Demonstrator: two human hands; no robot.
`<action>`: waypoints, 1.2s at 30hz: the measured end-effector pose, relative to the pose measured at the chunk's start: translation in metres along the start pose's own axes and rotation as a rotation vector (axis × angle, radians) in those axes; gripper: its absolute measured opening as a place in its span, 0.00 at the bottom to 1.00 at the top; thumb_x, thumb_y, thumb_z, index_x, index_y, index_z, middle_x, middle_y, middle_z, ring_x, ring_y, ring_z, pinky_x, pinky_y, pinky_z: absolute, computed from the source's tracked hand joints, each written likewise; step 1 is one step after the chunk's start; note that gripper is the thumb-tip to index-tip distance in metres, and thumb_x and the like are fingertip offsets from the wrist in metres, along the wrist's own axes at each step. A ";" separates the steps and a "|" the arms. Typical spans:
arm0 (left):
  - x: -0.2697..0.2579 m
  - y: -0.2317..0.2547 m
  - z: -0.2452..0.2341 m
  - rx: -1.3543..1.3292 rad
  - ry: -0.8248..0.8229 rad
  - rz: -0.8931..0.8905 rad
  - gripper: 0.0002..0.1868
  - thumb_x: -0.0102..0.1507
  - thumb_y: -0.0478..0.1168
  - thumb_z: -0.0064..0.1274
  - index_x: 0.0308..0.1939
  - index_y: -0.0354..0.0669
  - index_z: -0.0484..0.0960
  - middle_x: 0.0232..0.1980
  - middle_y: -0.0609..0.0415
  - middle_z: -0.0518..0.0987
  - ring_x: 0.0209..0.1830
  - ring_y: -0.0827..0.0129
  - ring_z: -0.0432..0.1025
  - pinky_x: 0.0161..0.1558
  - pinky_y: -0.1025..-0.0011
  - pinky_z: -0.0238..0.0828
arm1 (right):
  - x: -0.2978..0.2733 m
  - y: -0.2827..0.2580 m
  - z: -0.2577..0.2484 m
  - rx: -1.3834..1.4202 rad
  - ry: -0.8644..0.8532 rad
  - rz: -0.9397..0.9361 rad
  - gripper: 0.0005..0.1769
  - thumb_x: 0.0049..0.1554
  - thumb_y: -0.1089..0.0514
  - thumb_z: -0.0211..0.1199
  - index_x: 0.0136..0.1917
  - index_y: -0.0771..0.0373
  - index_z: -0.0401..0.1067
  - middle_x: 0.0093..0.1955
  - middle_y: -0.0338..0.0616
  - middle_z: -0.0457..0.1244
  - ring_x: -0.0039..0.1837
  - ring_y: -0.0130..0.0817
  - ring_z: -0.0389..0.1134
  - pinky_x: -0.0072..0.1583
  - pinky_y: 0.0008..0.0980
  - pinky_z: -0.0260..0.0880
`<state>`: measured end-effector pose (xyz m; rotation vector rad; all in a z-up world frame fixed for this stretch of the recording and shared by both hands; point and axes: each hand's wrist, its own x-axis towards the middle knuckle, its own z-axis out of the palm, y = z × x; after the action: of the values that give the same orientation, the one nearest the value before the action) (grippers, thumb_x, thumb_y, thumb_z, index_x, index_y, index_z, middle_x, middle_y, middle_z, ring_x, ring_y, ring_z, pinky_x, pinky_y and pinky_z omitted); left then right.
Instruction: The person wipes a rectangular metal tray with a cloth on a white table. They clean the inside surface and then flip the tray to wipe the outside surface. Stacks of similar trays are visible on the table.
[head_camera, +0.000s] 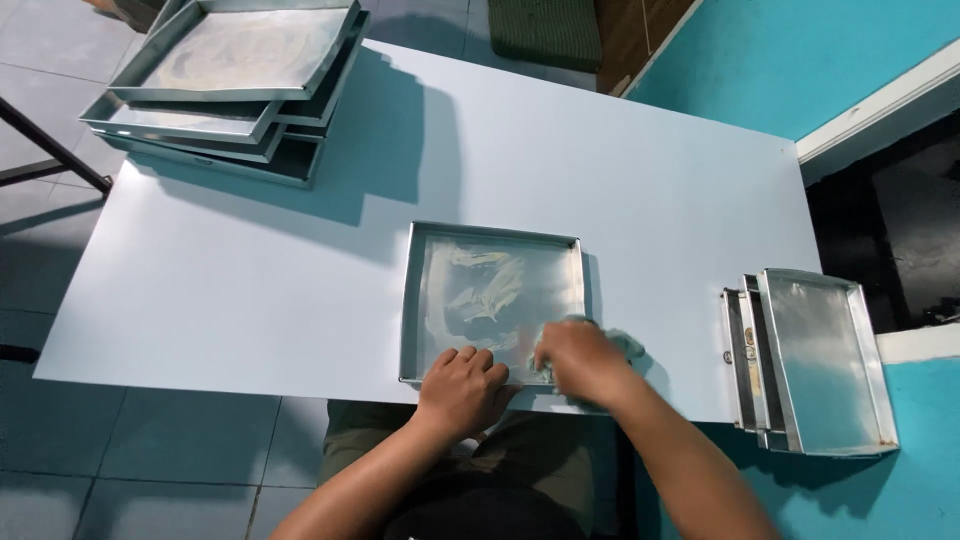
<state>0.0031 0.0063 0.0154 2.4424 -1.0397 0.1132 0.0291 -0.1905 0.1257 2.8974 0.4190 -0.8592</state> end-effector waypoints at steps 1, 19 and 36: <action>0.001 -0.001 0.000 -0.002 0.001 0.001 0.12 0.65 0.50 0.53 0.36 0.48 0.81 0.34 0.50 0.78 0.34 0.57 0.74 0.35 0.64 0.69 | 0.002 0.003 0.003 -0.001 -0.001 0.002 0.20 0.57 0.69 0.53 0.46 0.48 0.82 0.50 0.40 0.70 0.56 0.45 0.72 0.58 0.47 0.75; 0.004 0.005 -0.018 -0.025 0.016 -0.003 0.13 0.66 0.50 0.53 0.34 0.48 0.83 0.32 0.53 0.79 0.31 0.61 0.74 0.35 0.68 0.69 | 0.071 0.032 -0.035 -0.042 0.259 0.142 0.17 0.60 0.63 0.52 0.54 0.56 0.80 0.56 0.43 0.70 0.65 0.46 0.70 0.67 0.50 0.68; 0.001 0.001 -0.009 -0.009 0.032 0.033 0.13 0.66 0.50 0.54 0.34 0.46 0.83 0.32 0.51 0.79 0.31 0.59 0.75 0.34 0.66 0.69 | 0.077 0.044 -0.026 -0.010 0.232 0.121 0.21 0.56 0.67 0.52 0.53 0.53 0.83 0.54 0.47 0.72 0.62 0.50 0.72 0.63 0.53 0.72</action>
<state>0.0037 0.0088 0.0236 2.4076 -1.0646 0.1575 0.1170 -0.2105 0.1063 2.9862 0.2604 -0.5046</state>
